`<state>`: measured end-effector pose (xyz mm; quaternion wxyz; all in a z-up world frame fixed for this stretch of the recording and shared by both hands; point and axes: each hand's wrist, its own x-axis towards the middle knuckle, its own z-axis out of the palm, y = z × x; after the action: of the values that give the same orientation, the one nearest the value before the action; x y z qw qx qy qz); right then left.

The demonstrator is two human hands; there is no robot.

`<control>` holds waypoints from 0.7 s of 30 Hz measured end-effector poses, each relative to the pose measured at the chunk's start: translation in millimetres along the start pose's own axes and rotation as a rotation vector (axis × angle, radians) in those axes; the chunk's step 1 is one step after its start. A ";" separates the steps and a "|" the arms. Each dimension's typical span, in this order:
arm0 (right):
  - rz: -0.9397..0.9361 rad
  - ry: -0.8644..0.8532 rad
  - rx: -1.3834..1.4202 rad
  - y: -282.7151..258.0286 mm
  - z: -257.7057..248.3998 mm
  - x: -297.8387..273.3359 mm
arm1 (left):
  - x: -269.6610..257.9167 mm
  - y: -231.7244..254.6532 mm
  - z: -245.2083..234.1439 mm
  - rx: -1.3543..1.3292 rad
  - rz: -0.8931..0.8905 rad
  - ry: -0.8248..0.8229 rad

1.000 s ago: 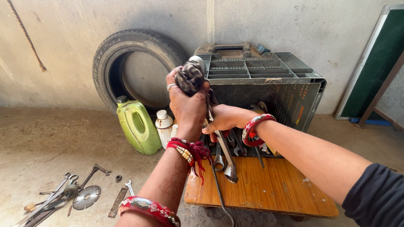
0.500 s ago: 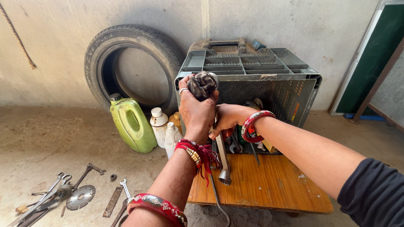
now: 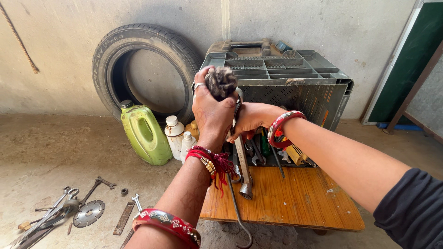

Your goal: The person cleans a metal mechanical part with a cloth and uses different wrenches to work on it. They move tools in and out of a plastic crate and handle various components on the floor.

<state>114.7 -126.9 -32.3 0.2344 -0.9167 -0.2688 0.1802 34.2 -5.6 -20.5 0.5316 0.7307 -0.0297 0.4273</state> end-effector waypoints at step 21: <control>-0.188 0.020 0.575 -34.7 -29.5 -29.3 | 16.5 3.6 -27.5 0.202 0.104 -0.241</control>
<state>90.8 -127.8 16.3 0.5028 -0.7855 -0.2882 0.2172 26.6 21.7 -5.1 0.4252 0.8239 -0.0876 0.3643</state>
